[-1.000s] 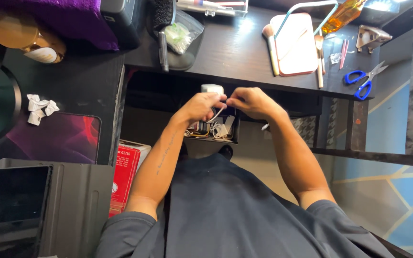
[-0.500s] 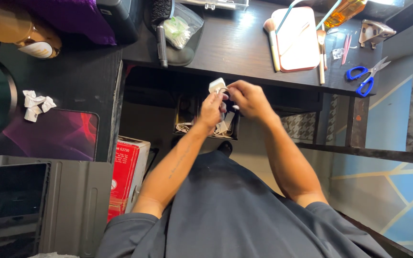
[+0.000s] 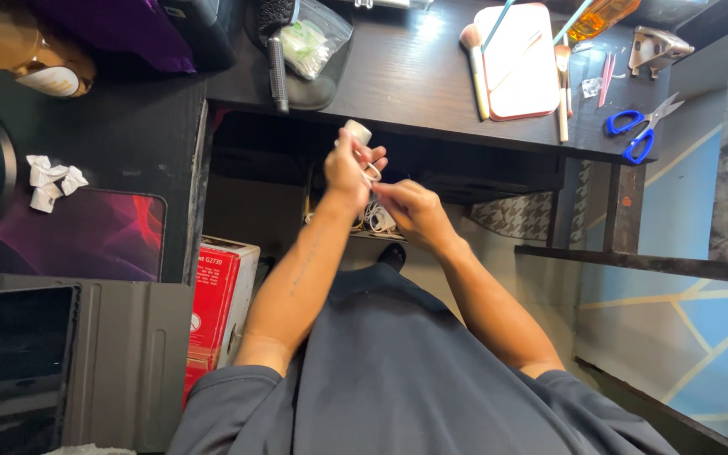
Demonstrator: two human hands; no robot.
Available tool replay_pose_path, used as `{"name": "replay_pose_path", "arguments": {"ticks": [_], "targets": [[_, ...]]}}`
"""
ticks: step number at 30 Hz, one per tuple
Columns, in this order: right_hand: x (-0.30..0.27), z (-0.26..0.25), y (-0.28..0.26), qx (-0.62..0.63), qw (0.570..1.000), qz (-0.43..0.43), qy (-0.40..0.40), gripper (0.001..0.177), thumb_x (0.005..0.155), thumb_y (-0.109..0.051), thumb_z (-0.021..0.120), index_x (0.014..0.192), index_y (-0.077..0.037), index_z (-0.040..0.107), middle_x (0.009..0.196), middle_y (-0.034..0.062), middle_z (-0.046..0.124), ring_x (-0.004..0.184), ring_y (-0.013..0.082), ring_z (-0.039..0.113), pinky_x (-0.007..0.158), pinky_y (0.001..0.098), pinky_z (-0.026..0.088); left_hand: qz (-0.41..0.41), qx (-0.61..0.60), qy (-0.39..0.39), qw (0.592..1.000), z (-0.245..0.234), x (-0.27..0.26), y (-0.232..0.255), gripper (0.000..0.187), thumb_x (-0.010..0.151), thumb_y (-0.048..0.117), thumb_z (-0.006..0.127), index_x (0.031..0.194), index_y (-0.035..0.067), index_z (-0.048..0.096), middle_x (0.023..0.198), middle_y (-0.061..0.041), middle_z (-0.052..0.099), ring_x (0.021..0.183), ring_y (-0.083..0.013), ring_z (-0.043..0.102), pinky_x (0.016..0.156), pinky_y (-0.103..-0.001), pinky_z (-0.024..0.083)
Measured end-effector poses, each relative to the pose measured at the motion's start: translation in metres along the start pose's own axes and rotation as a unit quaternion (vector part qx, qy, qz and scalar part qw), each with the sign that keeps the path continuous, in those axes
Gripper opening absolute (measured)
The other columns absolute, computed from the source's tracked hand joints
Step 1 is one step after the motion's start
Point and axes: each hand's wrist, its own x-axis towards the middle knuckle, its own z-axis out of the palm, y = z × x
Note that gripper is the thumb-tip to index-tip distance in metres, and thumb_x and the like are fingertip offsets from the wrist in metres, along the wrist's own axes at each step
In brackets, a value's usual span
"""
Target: The person organizes various household and desk items into drawers and a desk area.
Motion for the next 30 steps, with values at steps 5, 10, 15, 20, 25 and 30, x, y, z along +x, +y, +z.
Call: {"name": "replay_pose_path", "arguments": {"ticks": [5,10,15,20,25,30], "targets": [[-0.021,-0.003,0.025,0.021,0.996,0.030,-0.081,0.025,0.095,-0.009,0.070,0.120,-0.008,0.074,0.083,0.0101,0.069,0.072,0.0206,0.065,0.067,0.0330,0.053,-0.060,-0.057,-0.092,0.992,-0.032,0.021,0.030,0.038,0.108,0.044,0.045,0.082,0.016,0.049,0.058,0.003,0.043,0.048,-0.0137,0.047,0.047,-0.032,0.044],[-0.014,-0.010,0.034,0.029,0.984,0.128,-0.120,0.021,0.095,-0.014,0.071,0.115,-0.009,0.075,0.081,0.0089,0.073,0.070,0.0204,0.069,0.067,0.0309,0.055,-0.019,0.178,-0.088,0.980,-0.065,0.032,0.015,0.039,0.111,0.043,0.045,0.088,0.013,0.054,0.059,0.005,0.039,0.045,-0.0106,0.039,0.043,-0.033,0.045],[0.021,-0.020,0.043,-0.095,0.994,0.005,-0.058,0.015,0.086,-0.021,0.081,0.093,-0.008,0.077,0.081,0.0102,0.073,0.072,0.0261,0.070,0.065,0.0355,0.055,-0.009,0.509,-0.071,0.858,-0.055,-0.008,0.013,0.045,0.104,0.037,0.043,0.095,-0.001,0.065,0.075,-0.003,0.066,0.057,-0.0211,0.069,0.049,-0.037,0.057],[0.049,-0.028,0.036,-0.134,0.984,-0.060,-0.097,0.014,0.085,-0.019,0.082,0.093,-0.009,0.078,0.083,0.0113,0.071,0.076,0.0299,0.070,0.068,0.0393,0.056,0.061,0.587,-0.182,0.786,-0.064,-0.015,-0.013,0.047,0.106,0.036,0.042,0.098,0.000,0.070,0.075,-0.009,0.069,0.066,-0.0181,0.067,0.062,-0.031,0.052],[0.061,-0.031,0.041,-0.117,0.979,-0.122,-0.112,0.013,0.088,-0.014,0.079,0.099,-0.008,0.077,0.092,0.0115,0.072,0.084,0.0317,0.071,0.074,0.0405,0.058,0.012,0.498,-0.251,0.830,-0.076,-0.018,-0.034,0.044,0.109,0.035,0.041,0.096,0.001,0.067,0.067,-0.005,0.061,0.063,-0.0137,0.061,0.061,-0.031,0.049],[0.057,-0.024,0.033,-0.092,0.992,-0.072,-0.048,0.015,0.087,-0.011,0.082,0.101,-0.008,0.077,0.092,0.0116,0.074,0.081,0.0286,0.073,0.072,0.0377,0.059,-0.101,0.386,-0.212,0.892,-0.064,-0.033,-0.027,0.036,0.106,0.035,0.045,0.096,0.005,0.062,0.060,0.001,0.050,0.049,-0.0108,0.055,0.045,-0.029,0.048]]}}
